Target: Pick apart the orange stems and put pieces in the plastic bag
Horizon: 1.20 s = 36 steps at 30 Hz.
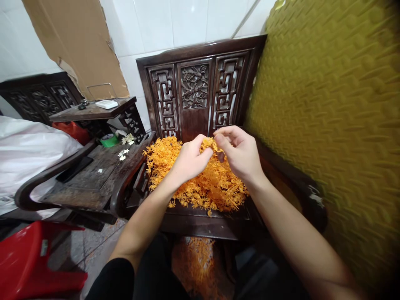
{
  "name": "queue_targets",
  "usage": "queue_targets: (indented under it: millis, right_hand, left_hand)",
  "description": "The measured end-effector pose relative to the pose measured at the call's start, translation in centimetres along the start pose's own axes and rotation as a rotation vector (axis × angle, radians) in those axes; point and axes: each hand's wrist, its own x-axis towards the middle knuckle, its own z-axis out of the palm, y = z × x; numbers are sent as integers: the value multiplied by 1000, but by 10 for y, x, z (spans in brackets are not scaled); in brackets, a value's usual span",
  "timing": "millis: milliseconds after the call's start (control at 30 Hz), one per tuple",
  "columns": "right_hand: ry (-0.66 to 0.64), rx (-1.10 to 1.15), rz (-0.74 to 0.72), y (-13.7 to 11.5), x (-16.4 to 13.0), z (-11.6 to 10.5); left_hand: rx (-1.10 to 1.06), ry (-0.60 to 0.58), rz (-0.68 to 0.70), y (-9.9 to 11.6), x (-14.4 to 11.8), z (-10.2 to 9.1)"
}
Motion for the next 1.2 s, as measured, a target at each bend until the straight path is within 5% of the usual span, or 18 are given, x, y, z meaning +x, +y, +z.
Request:
queue_targets:
  millis: [300,533,733,833,1000,1200]
  right_hand:
    - [-110,-168,-166,-16,-5,-2]
    - [-150,289,82,-15,0,-5]
    - [-278,246,170,-11,1,-9]
    - [-322,-14,76,-13,1,-15]
    - [-365,-454,-289,-18,1,-19]
    - [-229,-573,-472,-15,2,-18]
  left_hand:
    - [-134,34,-44,-2,-3,1]
    - [-747,-16,-269,-10,8,3]
    - [-823,-100,-393,-15,9,2]
    - [-758,-161,-441,-10,7,0]
    - [-674,-205,-442,-4,2,1]
    - [-732,-378,-258,-10,0,7]
